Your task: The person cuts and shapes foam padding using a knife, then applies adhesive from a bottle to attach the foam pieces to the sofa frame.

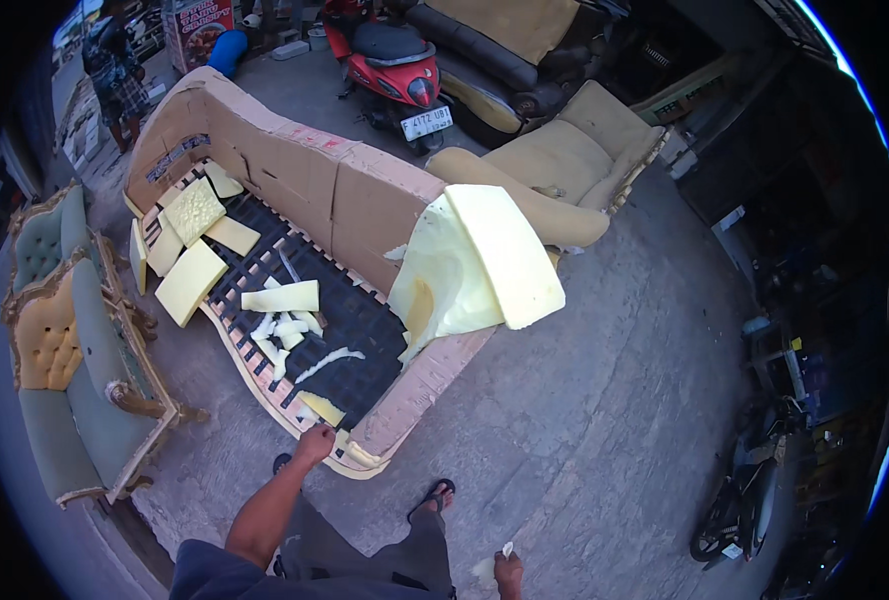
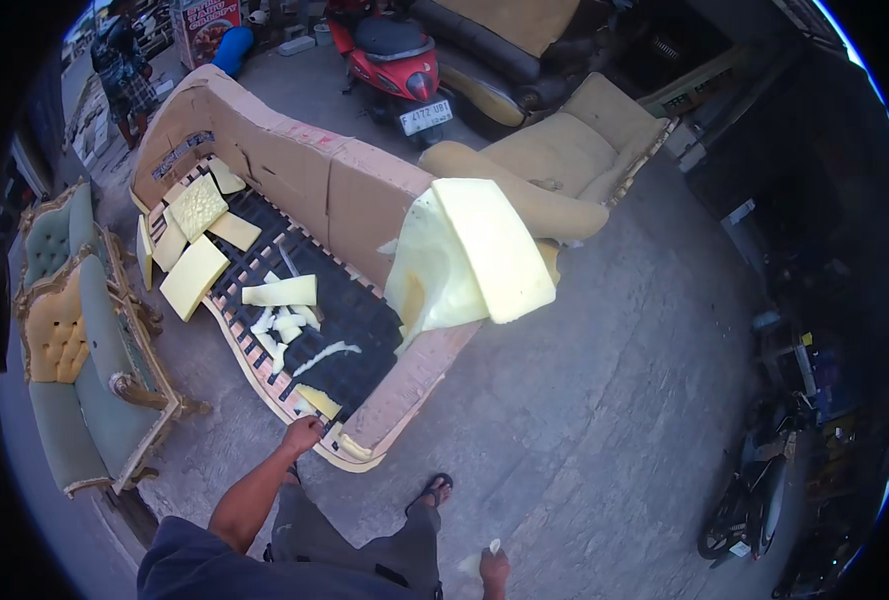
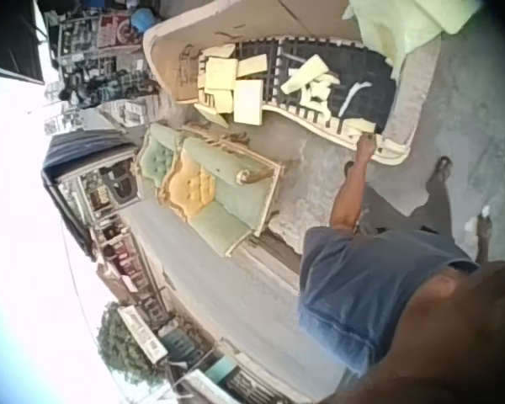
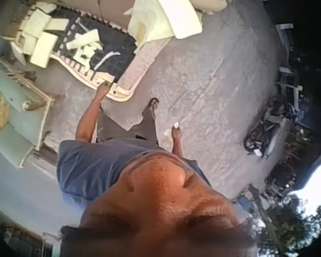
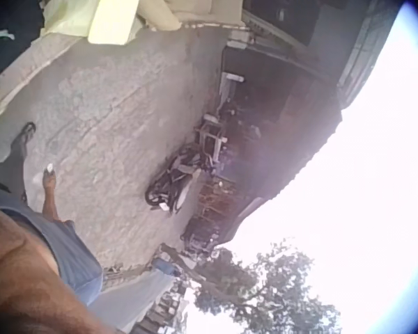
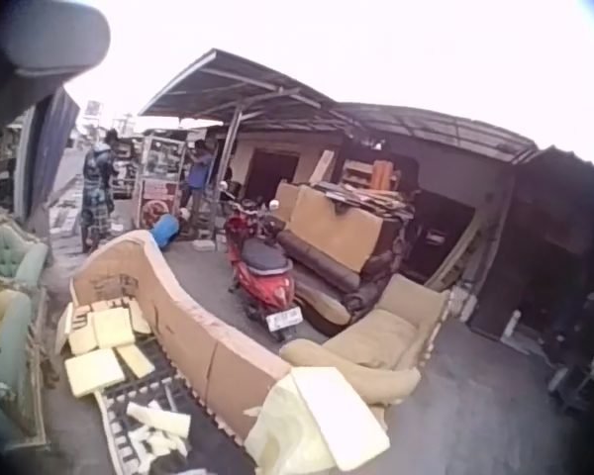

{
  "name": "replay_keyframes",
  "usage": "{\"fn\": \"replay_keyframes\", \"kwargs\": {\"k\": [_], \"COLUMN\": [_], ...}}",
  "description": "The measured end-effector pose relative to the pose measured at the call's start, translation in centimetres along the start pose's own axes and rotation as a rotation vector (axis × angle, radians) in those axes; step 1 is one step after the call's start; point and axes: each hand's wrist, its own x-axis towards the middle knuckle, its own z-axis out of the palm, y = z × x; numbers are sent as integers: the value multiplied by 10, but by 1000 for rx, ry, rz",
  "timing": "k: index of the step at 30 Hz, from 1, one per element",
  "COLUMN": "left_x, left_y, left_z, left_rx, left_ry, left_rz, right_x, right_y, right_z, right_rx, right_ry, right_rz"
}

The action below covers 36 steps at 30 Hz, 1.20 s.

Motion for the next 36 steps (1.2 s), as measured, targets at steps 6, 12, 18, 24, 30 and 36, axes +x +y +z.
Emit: {"fn": "replay_keyframes", "kwargs": {"k": [6, 12, 18, 24, 30, 36], "left_x": [16, -54, -14, 12, 72, 92], "left_y": [214, 354, 311, 381, 448, 480], "left_z": [139, 218, 243, 179, 172, 211], "left_rx": [-401, -274, -456, -855, -1217, -1207], "left_ry": [8, -238, -84, 91, 405, 699], "left_rz": [27, 327, 36, -220, -162, -294], "right_x": [113, 221, 299, 296, 315, 337], "right_y": [137, -20, -289, -475, -637, -831], "right_z": [-103, -236, -255, -258, -261, -212], "right_rx": [40, 346, 381, 100, 27, -289], "right_ry": [-176, 74, -75, -151, -471, -301], "right_rz": [-219, -254, -732, -1241, -1221, -1715]}}
